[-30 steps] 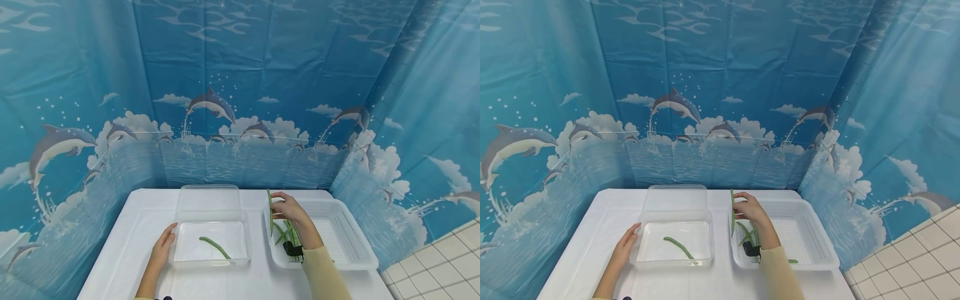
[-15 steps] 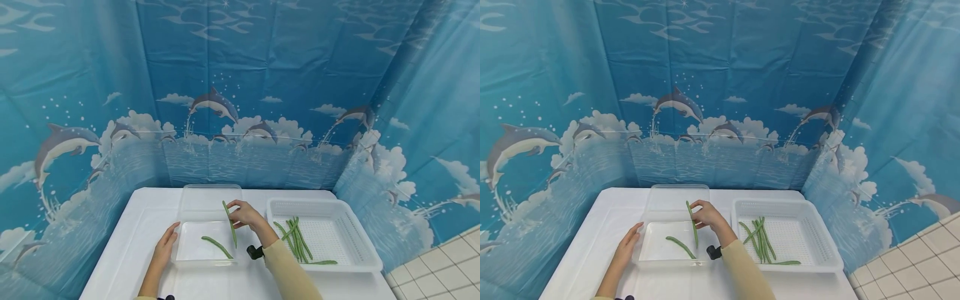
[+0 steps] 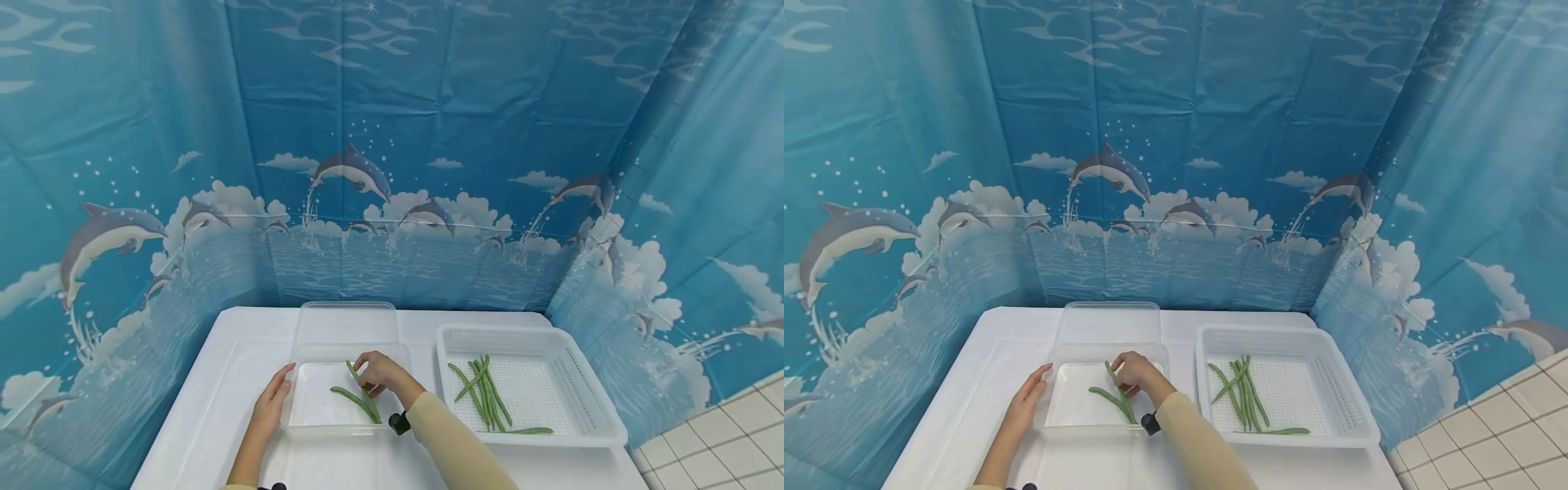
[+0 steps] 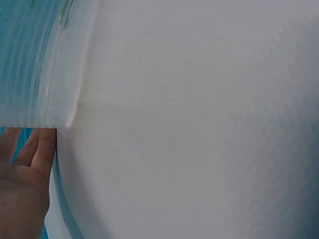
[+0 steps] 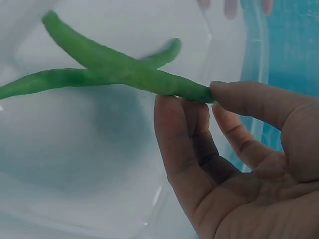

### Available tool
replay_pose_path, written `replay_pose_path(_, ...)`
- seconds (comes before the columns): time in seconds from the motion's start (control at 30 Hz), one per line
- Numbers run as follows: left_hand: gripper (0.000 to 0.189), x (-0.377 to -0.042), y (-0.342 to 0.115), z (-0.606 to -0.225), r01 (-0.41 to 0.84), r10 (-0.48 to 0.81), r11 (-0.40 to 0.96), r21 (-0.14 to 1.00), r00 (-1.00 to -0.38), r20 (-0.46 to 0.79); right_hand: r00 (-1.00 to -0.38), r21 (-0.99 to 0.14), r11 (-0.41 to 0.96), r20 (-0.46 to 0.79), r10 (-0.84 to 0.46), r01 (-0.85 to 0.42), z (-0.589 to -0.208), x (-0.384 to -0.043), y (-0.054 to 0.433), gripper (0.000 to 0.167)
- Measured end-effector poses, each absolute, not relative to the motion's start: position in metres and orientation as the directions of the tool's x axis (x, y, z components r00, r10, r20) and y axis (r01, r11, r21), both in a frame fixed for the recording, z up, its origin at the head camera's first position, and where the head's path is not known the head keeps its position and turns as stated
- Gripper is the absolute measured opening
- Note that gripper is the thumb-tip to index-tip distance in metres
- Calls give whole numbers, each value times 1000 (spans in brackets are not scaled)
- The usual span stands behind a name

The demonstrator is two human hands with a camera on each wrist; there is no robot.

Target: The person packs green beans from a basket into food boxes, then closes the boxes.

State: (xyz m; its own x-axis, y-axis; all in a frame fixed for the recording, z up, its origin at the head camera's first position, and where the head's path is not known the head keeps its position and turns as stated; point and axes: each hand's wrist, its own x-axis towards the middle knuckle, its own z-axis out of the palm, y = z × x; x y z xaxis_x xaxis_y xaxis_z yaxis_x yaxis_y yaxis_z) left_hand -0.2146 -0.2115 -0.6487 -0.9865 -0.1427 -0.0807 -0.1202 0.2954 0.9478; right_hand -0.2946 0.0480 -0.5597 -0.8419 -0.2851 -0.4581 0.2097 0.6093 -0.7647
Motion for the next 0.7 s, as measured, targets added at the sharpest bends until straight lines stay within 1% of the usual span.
replay_pose_path(0.2, 48, -209, -209, -651, -131, -115, 288, 949, -988, -101, -839, -720, 656, -487, -245, 226, -576, -289, 48, 28)
replay_pose_path(0.4, 47, -215, -208, -648, -117, -136, 302, 946, -988, -79, -857, -703, 681, -464, -222, 204, -572, -294, 49, 29)
replay_pose_path(0.53, 47, -216, -210, -647, -117, -133, 297, 948, -988, -80, -858, -744, 637, -447, -254, 199, -558, -295, 59, 31)
replay_pose_path(0.7, 49, -214, -214, -645, -121, -121, 314, 942, -989, -87, -878, -830, 524, -382, -287, 190, -525, -302, 91, 26)
